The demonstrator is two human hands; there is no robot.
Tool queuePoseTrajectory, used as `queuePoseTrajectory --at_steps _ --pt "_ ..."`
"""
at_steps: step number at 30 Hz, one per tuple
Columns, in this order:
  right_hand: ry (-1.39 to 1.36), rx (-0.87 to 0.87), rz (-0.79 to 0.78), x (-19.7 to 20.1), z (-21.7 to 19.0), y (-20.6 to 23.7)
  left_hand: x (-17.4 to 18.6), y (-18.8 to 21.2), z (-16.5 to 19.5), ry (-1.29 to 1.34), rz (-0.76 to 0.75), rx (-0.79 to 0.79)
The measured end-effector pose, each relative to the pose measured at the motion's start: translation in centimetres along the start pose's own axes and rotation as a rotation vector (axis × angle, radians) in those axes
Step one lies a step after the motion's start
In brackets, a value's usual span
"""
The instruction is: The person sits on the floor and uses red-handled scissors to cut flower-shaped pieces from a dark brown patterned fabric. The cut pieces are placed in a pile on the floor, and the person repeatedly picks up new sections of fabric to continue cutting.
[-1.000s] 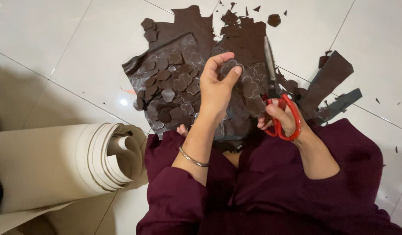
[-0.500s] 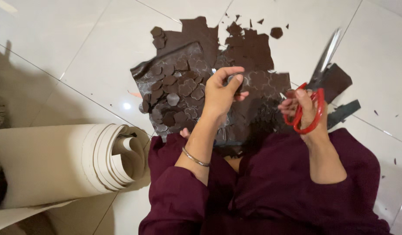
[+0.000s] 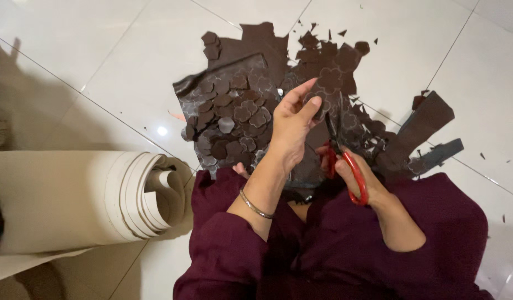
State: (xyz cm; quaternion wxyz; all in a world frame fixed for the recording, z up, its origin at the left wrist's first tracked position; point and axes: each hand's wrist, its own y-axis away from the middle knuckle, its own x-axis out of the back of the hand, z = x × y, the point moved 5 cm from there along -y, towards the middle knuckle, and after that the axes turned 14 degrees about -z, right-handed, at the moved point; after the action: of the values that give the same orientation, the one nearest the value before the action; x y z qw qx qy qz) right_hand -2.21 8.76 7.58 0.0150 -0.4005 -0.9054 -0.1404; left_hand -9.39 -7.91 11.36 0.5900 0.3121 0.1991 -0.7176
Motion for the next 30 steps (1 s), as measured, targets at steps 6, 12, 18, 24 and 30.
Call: queuePoseTrajectory --at_steps 6,12,18,24,30 --pt "-0.048 0.078 0.018 0.6 -1.6 1.0 -0.8 0.5 -1.3 -0.134 -0.073 -0.005" --pt "-0.009 0.091 0.027 0.9 -2.0 1.6 -1.7 1.1 -2.0 -0.112 -0.059 -0.102" --pt "0.081 0.107 0.005 0.9 -2.7 1.8 -2.0 1.5 -2.4 -0.053 -0.04 -0.166" --pt "0.01 0.075 0.012 0.8 -2.4 1.8 -2.3 1.9 -2.6 -0.114 -0.025 -0.201" --pt "0.026 0.063 0.036 1.0 -2.4 1.7 -2.8 2.2 -1.9 -0.134 -0.03 -0.204"
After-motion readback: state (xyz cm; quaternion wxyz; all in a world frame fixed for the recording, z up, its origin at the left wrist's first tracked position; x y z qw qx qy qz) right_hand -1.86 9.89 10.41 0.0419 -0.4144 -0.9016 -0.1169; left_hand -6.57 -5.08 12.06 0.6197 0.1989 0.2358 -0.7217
